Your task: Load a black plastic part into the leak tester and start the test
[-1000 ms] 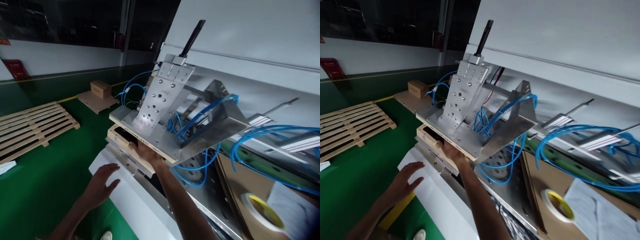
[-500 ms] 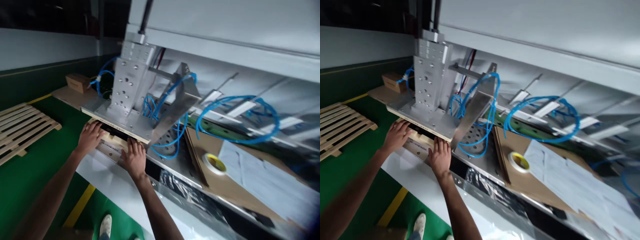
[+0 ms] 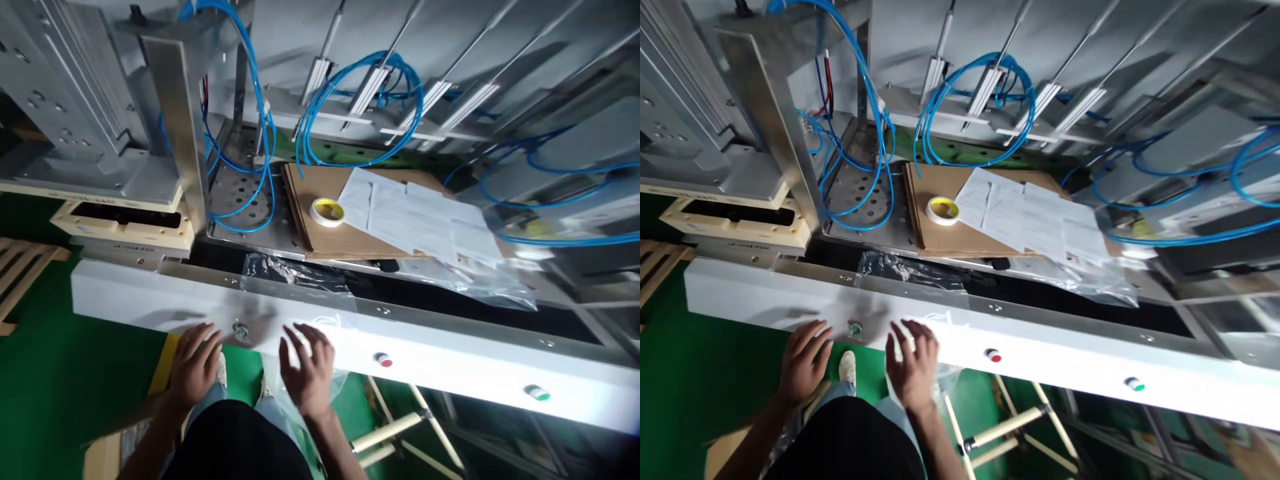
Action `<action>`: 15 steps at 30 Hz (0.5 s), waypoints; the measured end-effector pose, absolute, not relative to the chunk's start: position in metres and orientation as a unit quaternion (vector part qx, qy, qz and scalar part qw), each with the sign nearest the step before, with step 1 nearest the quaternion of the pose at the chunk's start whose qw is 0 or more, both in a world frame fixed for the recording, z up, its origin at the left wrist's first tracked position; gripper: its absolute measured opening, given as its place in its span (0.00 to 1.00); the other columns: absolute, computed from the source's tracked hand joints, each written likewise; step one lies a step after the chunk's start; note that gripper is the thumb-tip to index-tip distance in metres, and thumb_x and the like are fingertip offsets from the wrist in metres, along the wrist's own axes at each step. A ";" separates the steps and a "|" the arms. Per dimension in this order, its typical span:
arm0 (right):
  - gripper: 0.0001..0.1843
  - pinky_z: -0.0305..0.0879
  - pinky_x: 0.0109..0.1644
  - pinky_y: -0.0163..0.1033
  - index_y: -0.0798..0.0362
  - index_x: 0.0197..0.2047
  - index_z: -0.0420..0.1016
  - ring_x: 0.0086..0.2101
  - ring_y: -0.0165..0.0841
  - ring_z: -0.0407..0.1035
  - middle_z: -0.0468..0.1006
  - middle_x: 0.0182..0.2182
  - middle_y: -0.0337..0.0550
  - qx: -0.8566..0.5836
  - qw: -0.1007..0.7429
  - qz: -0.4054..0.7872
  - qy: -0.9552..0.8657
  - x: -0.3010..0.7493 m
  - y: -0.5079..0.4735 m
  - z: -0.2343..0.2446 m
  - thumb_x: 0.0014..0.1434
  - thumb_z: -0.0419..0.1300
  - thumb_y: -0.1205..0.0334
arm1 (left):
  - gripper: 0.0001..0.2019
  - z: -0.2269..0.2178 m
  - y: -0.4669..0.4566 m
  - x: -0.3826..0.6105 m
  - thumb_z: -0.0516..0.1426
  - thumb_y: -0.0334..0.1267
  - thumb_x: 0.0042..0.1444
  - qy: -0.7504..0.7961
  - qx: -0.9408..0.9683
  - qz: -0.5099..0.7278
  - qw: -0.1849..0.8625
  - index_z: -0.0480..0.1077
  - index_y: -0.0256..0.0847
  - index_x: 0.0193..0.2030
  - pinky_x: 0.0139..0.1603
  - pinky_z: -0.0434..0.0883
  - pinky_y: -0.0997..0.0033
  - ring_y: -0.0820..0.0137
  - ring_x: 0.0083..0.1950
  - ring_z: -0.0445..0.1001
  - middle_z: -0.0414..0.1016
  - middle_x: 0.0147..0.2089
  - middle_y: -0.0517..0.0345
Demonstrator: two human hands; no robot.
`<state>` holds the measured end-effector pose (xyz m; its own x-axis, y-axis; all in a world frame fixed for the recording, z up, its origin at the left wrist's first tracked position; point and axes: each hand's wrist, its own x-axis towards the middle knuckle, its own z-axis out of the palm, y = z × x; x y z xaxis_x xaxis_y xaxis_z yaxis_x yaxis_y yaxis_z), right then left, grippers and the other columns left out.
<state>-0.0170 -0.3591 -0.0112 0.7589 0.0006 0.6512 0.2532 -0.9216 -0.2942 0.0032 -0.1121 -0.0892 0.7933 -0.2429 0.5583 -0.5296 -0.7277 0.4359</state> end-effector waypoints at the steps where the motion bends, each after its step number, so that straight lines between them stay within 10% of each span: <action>1: 0.21 0.71 0.59 0.56 0.50 0.62 0.75 0.55 0.48 0.73 0.81 0.53 0.53 -0.923 0.168 -0.343 -0.049 -0.016 -0.379 -0.013 0.66 0.64 0.68 | 0.14 -0.089 -0.122 0.000 0.58 0.35 0.70 -0.226 0.901 0.237 0.286 0.76 0.47 0.60 0.65 0.73 0.48 0.53 0.63 0.78 0.80 0.61 0.49; 9: 0.16 0.70 0.58 0.52 0.49 0.58 0.78 0.51 0.45 0.76 0.82 0.50 0.52 -0.901 0.083 -0.386 0.178 -0.083 -0.522 -0.040 0.71 0.60 0.56 | 0.21 -0.113 -0.149 -0.031 0.61 0.38 0.68 -0.221 0.910 0.257 0.239 0.73 0.44 0.67 0.68 0.72 0.42 0.48 0.61 0.79 0.79 0.63 0.45; 15: 0.32 0.68 0.56 0.60 0.69 0.62 0.73 0.53 0.56 0.72 0.76 0.53 0.74 -0.776 0.025 -0.432 0.459 -0.157 -0.700 -0.060 0.69 0.48 0.51 | 0.37 -0.140 -0.162 -0.051 0.65 0.42 0.66 -0.168 0.915 0.261 0.256 0.59 0.45 0.79 0.70 0.69 0.31 0.38 0.73 0.68 0.66 0.75 0.38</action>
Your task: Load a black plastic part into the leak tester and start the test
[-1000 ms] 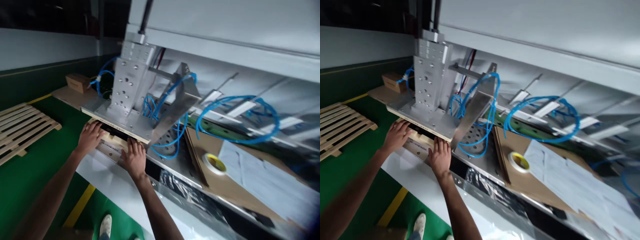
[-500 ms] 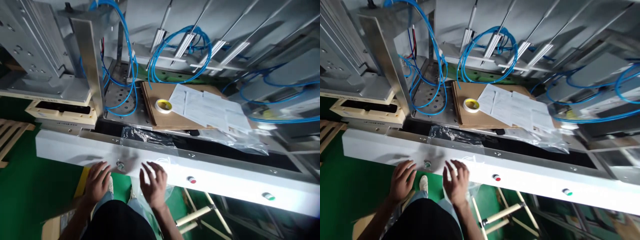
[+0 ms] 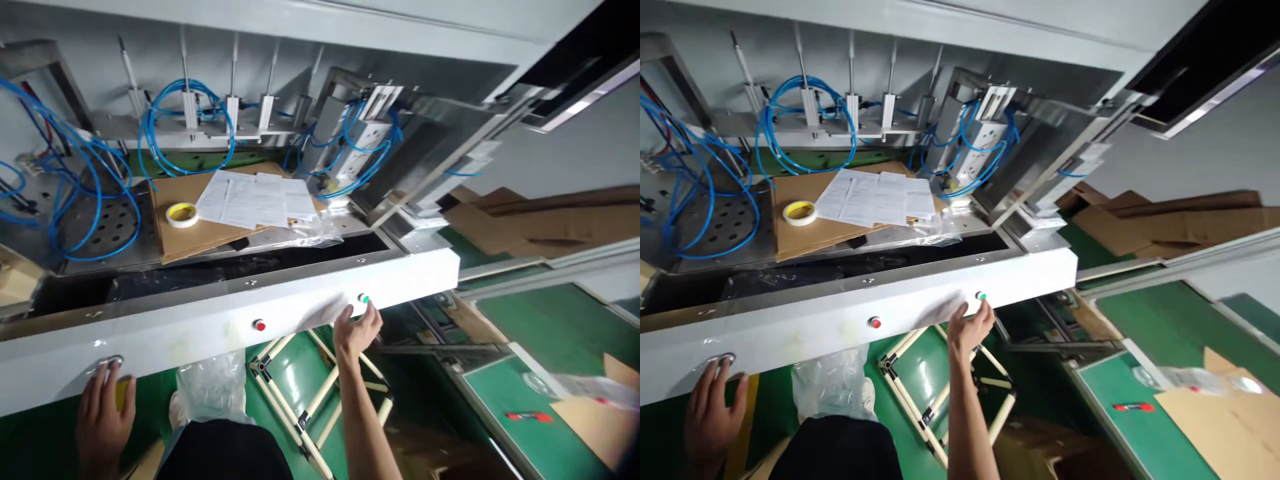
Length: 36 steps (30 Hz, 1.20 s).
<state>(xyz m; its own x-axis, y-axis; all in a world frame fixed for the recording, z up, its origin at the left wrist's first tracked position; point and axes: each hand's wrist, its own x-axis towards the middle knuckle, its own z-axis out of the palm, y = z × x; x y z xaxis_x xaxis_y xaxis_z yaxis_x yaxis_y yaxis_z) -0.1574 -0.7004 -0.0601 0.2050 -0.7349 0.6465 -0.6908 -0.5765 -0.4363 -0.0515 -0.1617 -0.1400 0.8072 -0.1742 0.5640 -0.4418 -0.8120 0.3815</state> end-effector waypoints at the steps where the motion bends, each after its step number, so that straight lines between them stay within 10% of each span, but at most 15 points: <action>1: 0.33 0.69 0.54 0.58 0.69 0.60 0.74 0.51 0.54 0.72 0.77 0.52 0.73 -0.770 0.030 -0.428 0.471 -0.164 -0.722 -0.064 0.68 0.47 0.50 | 0.38 -0.140 -0.165 -0.054 0.64 0.42 0.66 -0.165 0.914 0.273 0.249 0.57 0.46 0.80 0.70 0.69 0.31 0.38 0.73 0.67 0.64 0.76 0.38; 15: 0.23 0.64 0.38 0.62 0.48 0.55 0.84 0.39 0.59 0.77 0.85 0.43 0.62 -0.772 0.056 -0.447 0.448 -0.166 -0.784 -0.116 0.63 0.55 0.52 | 0.21 -0.127 -0.211 -0.050 0.55 0.45 0.73 -0.032 0.913 0.329 0.239 0.72 0.37 0.65 0.71 0.69 0.42 0.46 0.70 0.71 0.74 0.67 0.34; 21: 0.35 0.63 0.49 0.83 0.37 0.75 0.66 0.54 0.74 0.71 0.77 0.61 0.58 -0.803 0.097 -0.521 0.273 -0.150 -0.700 -0.082 0.66 0.58 0.47 | 0.26 -0.096 -0.205 -0.060 0.53 0.54 0.72 0.145 0.842 0.315 0.412 0.70 0.38 0.67 0.70 0.68 0.43 0.48 0.68 0.72 0.73 0.66 0.37; 26: 0.33 0.73 0.59 0.64 0.41 0.78 0.57 0.56 0.54 0.75 0.79 0.58 0.54 -0.908 0.183 -0.374 -0.043 -0.078 -0.555 -0.030 0.72 0.55 0.54 | 0.29 -0.046 -0.209 -0.029 0.57 0.58 0.66 0.175 0.836 0.278 0.439 0.70 0.38 0.63 0.68 0.68 0.44 0.51 0.62 0.74 0.77 0.58 0.41; 36: 0.58 0.50 0.74 0.68 0.56 0.78 0.57 0.70 0.59 0.60 0.65 0.72 0.66 -0.983 0.068 -0.105 -0.133 0.005 -0.551 -0.037 0.58 0.67 0.29 | 0.31 -0.029 -0.204 0.020 0.68 0.60 0.47 0.195 0.706 0.170 0.659 0.70 0.37 0.48 0.35 0.79 0.60 0.64 0.28 0.79 0.77 0.31 0.57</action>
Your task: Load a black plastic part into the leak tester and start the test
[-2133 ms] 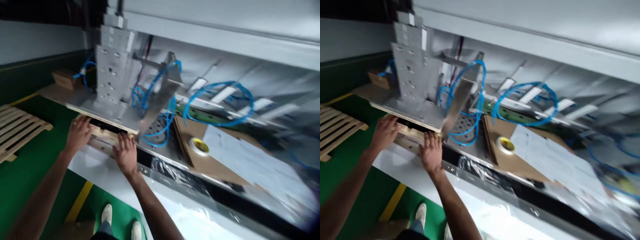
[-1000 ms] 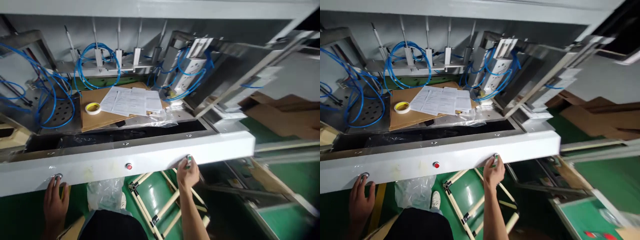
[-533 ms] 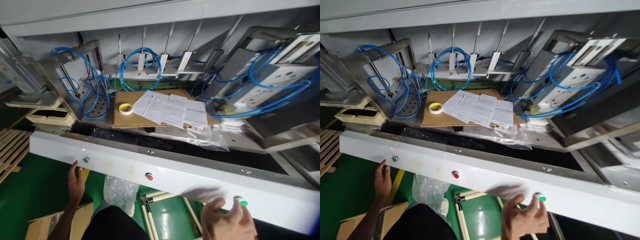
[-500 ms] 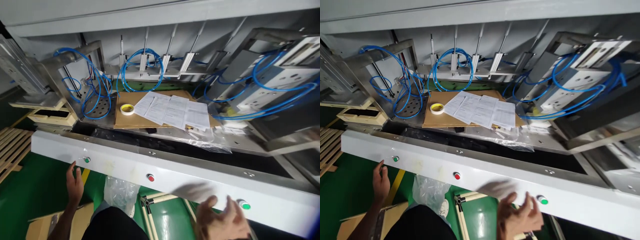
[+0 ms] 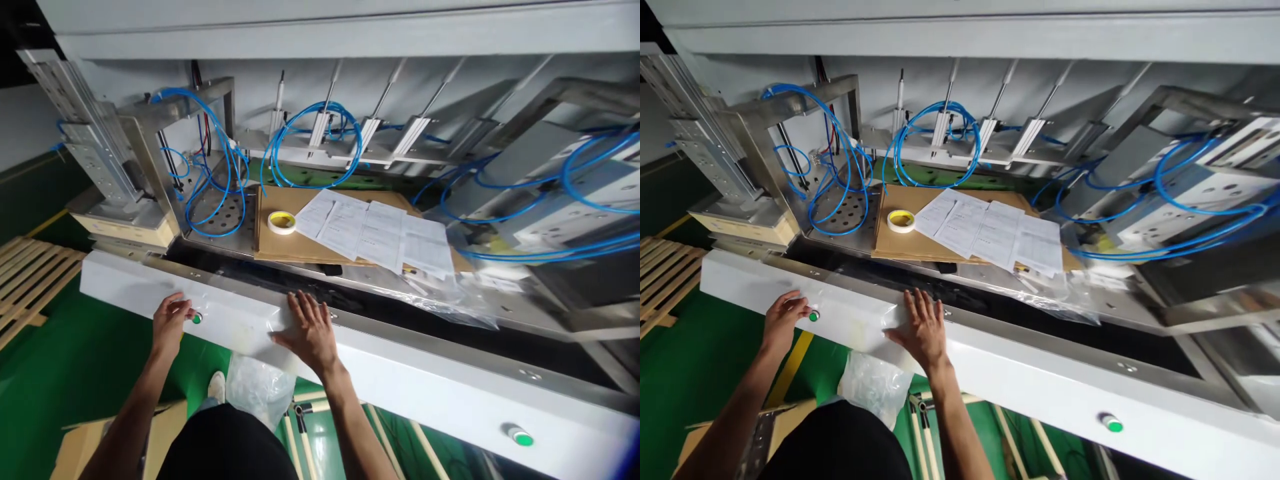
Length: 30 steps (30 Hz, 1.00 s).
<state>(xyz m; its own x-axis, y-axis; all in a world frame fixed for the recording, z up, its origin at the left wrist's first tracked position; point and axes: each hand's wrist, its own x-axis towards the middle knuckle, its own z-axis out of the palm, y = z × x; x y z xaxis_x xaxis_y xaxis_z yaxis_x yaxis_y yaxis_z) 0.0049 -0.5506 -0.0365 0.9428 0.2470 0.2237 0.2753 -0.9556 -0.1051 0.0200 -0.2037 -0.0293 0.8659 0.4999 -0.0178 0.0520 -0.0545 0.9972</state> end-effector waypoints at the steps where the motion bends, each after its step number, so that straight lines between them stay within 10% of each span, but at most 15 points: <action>1: 0.58 0.50 0.74 0.69 0.56 0.78 0.57 0.70 0.60 0.60 0.65 0.72 0.66 -0.985 0.066 -0.103 -0.124 0.004 -0.560 -0.038 0.58 0.66 0.28 | 0.31 -0.029 -0.203 0.020 0.68 0.60 0.47 0.197 0.702 0.171 0.662 0.70 0.37 0.47 0.35 0.80 0.59 0.63 0.28 0.79 0.76 0.31 0.58; 6: 0.60 0.50 0.74 0.69 0.54 0.79 0.55 0.71 0.60 0.58 0.64 0.73 0.66 -0.985 0.066 -0.092 -0.134 0.002 -0.574 -0.036 0.56 0.66 0.26 | 0.25 -0.024 -0.206 0.018 0.66 0.58 0.55 0.175 0.743 0.168 0.624 0.74 0.40 0.49 0.39 0.78 0.60 0.62 0.37 0.81 0.81 0.41 0.51; 14: 0.64 0.47 0.75 0.70 0.54 0.81 0.51 0.72 0.61 0.56 0.61 0.74 0.65 -0.987 0.073 -0.059 -0.134 0.007 -0.573 -0.032 0.53 0.69 0.28 | 0.08 -0.033 -0.209 0.014 0.59 0.34 0.65 -0.123 0.936 0.236 0.230 0.78 0.45 0.49 0.57 0.71 0.52 0.54 0.55 0.77 0.81 0.54 0.48; 30: 0.63 0.51 0.75 0.70 0.45 0.80 0.53 0.74 0.59 0.52 0.57 0.77 0.57 -0.982 0.088 -0.039 -0.163 0.013 -0.589 -0.029 0.50 0.69 0.27 | 0.09 -0.046 -0.206 0.011 0.57 0.36 0.67 -0.195 0.919 0.246 0.240 0.77 0.44 0.50 0.75 0.64 0.42 0.53 0.71 0.70 0.74 0.67 0.46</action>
